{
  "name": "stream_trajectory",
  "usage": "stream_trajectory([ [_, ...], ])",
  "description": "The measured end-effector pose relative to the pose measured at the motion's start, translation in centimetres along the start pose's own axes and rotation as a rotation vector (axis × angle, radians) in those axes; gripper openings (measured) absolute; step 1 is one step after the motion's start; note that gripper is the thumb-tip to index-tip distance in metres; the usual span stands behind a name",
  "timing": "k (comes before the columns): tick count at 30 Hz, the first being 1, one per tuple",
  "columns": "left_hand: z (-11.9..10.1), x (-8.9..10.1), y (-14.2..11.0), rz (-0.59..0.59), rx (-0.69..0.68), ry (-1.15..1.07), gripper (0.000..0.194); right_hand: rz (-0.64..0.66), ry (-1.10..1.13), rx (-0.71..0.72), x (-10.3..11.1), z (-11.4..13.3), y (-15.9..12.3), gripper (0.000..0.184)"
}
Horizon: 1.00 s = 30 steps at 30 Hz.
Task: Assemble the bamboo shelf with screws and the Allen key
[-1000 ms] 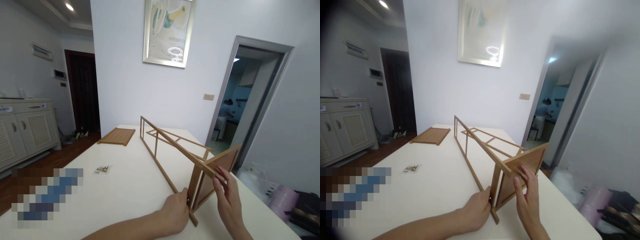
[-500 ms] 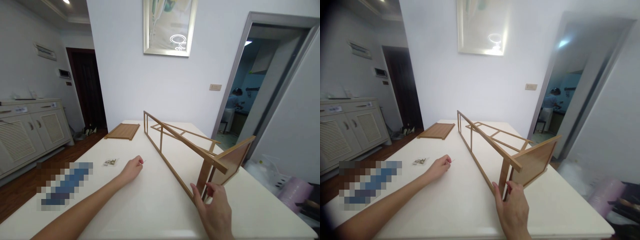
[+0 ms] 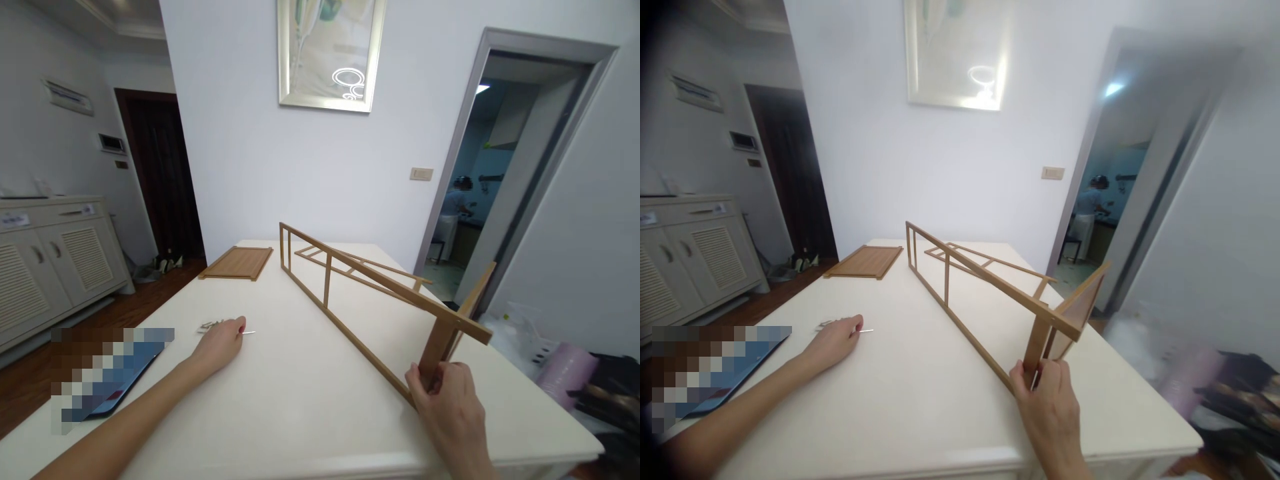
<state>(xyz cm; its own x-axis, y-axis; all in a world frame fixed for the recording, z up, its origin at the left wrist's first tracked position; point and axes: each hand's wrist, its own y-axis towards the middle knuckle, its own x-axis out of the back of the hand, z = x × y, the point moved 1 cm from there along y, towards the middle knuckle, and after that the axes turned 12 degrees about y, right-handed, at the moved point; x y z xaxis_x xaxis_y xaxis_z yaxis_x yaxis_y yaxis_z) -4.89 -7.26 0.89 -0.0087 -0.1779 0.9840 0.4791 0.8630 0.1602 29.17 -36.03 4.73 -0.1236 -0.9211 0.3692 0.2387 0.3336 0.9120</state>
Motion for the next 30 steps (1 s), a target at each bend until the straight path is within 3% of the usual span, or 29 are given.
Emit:
stream_trajectory([
  [6,-0.2,-0.4,0.1,-0.011,-0.013,0.021,0.022,0.117,0.075,-0.163,2.8,-4.5,0.9,0.03],
  [10,-0.2,-0.5,0.3,-0.005,-0.007,-0.032,0.021,0.161,0.103,-0.25,3.6,-6.7,1.5,0.033],
  [30,0.5,-1.1,-1.3,-0.06,-0.008,-0.153,0.02,0.313,0.246,-0.368,1.9,-13.3,2.0,0.035],
])
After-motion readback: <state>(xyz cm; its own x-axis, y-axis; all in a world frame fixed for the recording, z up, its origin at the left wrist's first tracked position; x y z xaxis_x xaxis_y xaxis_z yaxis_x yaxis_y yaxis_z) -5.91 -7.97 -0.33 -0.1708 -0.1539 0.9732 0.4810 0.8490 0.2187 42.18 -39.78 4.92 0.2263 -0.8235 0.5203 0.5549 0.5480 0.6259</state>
